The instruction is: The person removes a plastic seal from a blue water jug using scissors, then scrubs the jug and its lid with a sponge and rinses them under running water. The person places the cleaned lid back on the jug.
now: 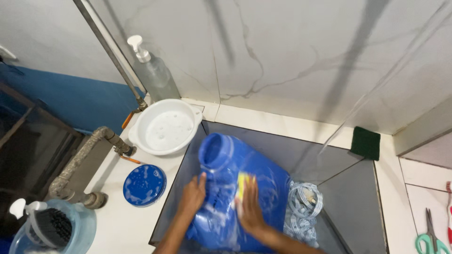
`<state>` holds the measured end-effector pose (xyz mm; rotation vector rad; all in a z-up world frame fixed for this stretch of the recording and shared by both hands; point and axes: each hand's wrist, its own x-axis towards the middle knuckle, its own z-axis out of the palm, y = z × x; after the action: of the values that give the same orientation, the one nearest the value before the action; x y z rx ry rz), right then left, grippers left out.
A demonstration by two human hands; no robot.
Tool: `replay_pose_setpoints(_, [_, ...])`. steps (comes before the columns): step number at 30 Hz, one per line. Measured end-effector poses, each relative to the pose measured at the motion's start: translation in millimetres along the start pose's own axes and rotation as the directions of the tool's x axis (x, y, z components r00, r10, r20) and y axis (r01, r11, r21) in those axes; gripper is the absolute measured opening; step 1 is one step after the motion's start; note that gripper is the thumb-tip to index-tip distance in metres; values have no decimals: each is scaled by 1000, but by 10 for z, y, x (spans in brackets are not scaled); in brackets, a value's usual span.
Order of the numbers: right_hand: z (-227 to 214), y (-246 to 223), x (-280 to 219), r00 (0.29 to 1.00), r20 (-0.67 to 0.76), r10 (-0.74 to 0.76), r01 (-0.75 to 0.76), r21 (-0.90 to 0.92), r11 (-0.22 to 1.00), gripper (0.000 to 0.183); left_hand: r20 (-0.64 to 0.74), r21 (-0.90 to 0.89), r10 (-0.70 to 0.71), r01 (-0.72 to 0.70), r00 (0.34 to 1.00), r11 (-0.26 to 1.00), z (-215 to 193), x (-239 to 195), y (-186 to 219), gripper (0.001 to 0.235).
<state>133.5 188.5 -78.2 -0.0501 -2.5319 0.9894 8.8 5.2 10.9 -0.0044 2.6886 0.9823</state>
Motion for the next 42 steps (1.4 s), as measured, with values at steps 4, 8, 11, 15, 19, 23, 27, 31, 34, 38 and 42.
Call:
replay_pose_setpoints(4, [-775,446,1225,969,-244,25,-16,38,999,45,106,-1,238,-239,966,971,-87,-388,259,57])
replay_pose_setpoints(8, [-1251,1559,969,948,136,288,-318,395,862,57,206,105,479,-506,853,856,-164,-550,328,51])
replay_pose_setpoints(11, [-1404,1864,109,775,330,539,-624,269,734,60,307,150,674,-733,672,663,-192,-531,388,48])
replay_pose_setpoints(15, [-1386,1752,169,849,517,114,-337,362,869,68,311,93,885,-938,346,334,-17,-303,809,39])
replay_pose_setpoints(19, [-1068,1546,94,900,288,326,-420,378,825,64,-74,226,974,-947,215,226,187,-245,1210,21])
replay_pose_setpoints(23, [-841,1421,-574,853,39,521,-518,193,834,60,-273,319,721,-647,637,693,436,98,1127,50])
replay_pose_setpoints(27, [-557,1057,-283,932,-212,293,-271,127,954,55,0,-55,401,-401,916,915,640,367,855,48])
replay_pose_setpoints(31, [-866,302,1112,858,-506,86,-64,61,996,48,56,-114,405,-397,913,911,538,17,1119,57])
replay_pose_setpoints(34, [-1305,-124,1428,894,-409,-185,89,-242,966,29,136,-113,573,-562,808,819,385,-234,1301,61])
replay_pose_setpoints(38, [-1759,-56,1336,888,-395,234,-266,-26,964,32,206,-107,608,-600,767,793,131,-354,1331,62])
replay_pose_setpoints(42, [-1522,60,1295,880,-467,-83,-41,-248,968,25,175,-80,569,-564,804,822,105,-500,1449,57])
